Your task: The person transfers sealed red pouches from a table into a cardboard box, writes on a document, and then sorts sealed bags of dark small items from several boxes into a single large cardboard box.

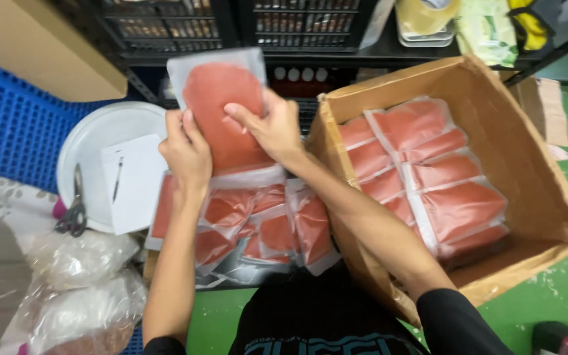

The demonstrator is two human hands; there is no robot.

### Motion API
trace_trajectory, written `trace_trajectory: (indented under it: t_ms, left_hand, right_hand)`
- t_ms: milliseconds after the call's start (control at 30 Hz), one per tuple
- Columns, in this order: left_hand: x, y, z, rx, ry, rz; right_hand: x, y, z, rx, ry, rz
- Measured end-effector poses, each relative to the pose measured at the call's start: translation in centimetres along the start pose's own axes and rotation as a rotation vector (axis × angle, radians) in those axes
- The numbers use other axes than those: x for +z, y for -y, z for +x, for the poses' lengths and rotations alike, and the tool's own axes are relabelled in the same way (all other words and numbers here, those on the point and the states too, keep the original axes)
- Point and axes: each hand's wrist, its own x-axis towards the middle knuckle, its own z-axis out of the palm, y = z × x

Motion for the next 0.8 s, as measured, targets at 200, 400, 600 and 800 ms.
trace_trajectory:
  t_ms: [200, 400, 600, 800]
  left_hand:
    - [2.2, -8.5, 2.3, 0.144, 0.035, -0.05]
    - [3.2, -14.1, 1.7, 0.124, 0.282, -0.278]
    - [6.8, -12.4, 1.4, 0.364, 0.286, -0.06]
    - [4.5, -5.3, 2.7, 0.157, 0.296, -0.05]
  right_hand:
    - [-10.0, -0.2, 0.0, -0.213, 0.023, -0.109]
    - [-16.0, -5.2, -3.7, 0.37, 0.375, 0.906]
    - [-17.8, -8.6, -6.3, 0.42, 0.264, 0.661]
    - [-25.2, -1.6, -5.3, 0.296, 0.156, 0.051]
